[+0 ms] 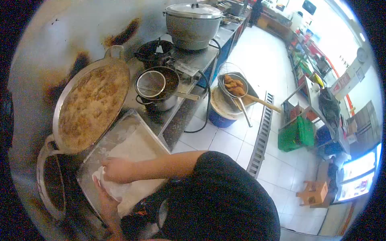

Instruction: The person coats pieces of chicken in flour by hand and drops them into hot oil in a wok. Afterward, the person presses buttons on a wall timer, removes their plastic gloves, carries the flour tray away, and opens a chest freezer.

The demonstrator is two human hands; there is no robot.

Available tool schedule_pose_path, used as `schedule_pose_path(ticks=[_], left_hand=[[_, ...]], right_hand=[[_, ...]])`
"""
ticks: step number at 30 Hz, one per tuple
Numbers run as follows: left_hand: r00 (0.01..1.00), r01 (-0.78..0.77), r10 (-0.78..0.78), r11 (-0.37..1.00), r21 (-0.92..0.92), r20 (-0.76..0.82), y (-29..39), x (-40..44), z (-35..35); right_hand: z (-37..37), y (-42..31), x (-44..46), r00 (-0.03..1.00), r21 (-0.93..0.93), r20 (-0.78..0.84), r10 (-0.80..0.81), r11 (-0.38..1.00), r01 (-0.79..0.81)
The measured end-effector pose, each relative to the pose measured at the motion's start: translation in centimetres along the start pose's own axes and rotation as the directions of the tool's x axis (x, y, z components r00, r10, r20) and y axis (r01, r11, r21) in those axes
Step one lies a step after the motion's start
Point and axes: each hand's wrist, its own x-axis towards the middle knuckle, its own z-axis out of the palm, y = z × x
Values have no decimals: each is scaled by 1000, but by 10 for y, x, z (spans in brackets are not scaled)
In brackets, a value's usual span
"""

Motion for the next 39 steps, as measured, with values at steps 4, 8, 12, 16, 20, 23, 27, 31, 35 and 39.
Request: schedule_pose_path(ticks=[4, 8, 12, 16, 20, 23, 27, 31, 35, 39], left_hand=[[971, -239, 239, 971, 16, 12, -72, 62, -3], [889, -449, 447, 894, 7, -104, -113, 87, -38], [738, -653, 659, 752, 90, -145, -132, 96, -90], [564, -688, 796, 601, 406, -222, -139, 91, -60], [512, -654, 849, 485, 581, -132, -98, 66, -61], [655, -535, 678, 728, 430, -334, -108, 67, -78], [563, -487, 608, 791, 369, -559, -101, 74, -125], [822, -444, 476, 879, 171, -312, -67, 55, -117], [794, -585, 608, 765, 270, -1, -49, 46, -75], [776, -578, 563, 454, 678, 284, -8, 16, -2]], right_hand=[[14, -17, 6, 996, 63, -71, 59, 997, -55], [16, -13, 9, 992, 124, 42, 120, 985, -124], [6, -14, -7, 973, 725, 229, 38, 660, -197], [4, -4, -22, 932, 914, 363, -26, 207, -350], [-14, 1, -43, 840, 842, 537, 81, -117, -527], [-27, 11, -54, 871, 856, 482, 97, -267, -443], [-43, 43, -77, 874, 890, 422, 239, -292, -350], [-46, 51, -71, 831, 917, 399, 388, -167, -363], [-28, 35, -43, 847, 903, 404, 345, -3, -429], [1, -5, -18, 899, 883, 306, 314, 259, -392]])
